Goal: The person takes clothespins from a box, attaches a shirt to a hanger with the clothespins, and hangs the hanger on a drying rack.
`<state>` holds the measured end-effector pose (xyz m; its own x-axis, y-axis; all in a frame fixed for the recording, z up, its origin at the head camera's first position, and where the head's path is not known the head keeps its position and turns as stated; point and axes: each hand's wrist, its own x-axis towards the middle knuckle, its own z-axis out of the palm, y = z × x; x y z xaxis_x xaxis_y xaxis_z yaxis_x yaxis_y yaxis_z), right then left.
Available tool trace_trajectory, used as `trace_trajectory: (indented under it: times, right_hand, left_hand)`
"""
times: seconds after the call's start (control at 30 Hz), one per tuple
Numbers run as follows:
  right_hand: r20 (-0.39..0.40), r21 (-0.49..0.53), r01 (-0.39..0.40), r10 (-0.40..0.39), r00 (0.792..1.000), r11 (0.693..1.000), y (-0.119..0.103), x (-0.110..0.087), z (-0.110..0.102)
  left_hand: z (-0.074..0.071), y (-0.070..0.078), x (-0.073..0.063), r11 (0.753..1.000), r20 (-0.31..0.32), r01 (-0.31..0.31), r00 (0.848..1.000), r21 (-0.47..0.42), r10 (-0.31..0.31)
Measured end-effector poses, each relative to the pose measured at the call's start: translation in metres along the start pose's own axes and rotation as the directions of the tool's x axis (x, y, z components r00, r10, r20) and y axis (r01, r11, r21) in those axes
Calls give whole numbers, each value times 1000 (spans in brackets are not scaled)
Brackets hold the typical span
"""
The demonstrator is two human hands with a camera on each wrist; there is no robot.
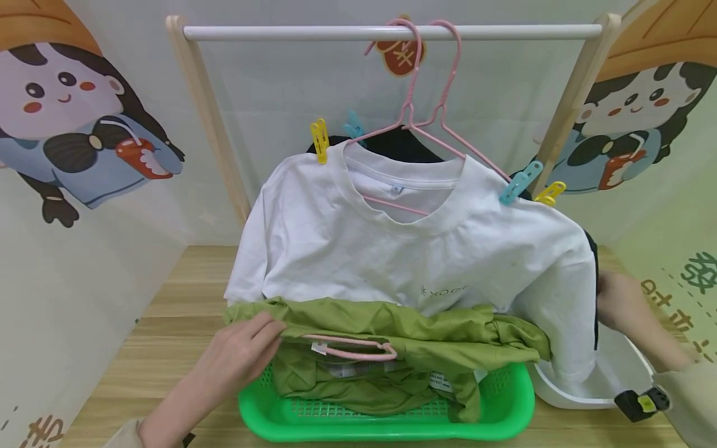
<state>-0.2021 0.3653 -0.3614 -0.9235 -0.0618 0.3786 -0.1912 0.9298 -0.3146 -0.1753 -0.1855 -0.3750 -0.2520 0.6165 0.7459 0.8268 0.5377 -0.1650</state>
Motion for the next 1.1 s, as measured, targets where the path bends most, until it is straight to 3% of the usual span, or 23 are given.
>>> trace_trajectory:
  times: [0.03, 0.13, 0.37, 0.57, 0.8, 0.93, 1.1]
  right_hand:
    - [51, 14, -64, 63, 997, 998, -10, -4, -10]
    - [55, 58, -156, 152, 987, 986, -16, -14, -17]
    - [3, 101, -286, 287, 958, 953, 13, -28, -6]
    - [13, 160, -249, 250, 968, 955, -17, -44, -29]
    - [-56, 264, -266, 290, 956, 927, -44, -59, -47]
    - [-127, 315, -212, 263, 956, 925, -55, -65, -52]
    - [-181, 365, -76, 151, 972, 928, -78, -68, -54]
  left_hand:
    - [0, 0, 0, 1000, 0, 1, 1000, -1, -1]
    - [1, -1, 2, 1000, 2, 6, 1000, -3, -5]
    - [-1, -3, 6, 999, 24, 40, 999, -21, -40]
    - [-1, -3, 10, 997, 57, 68, 996, -27, -66]
    - [0, -3, 14, 995, 80, 98, 992, -17, -97]
    - [2, -3, 14, 993, 86, 122, 989, -13, -120]
    - [3, -3, 15, 990, 88, 137, 987, -17, -135]
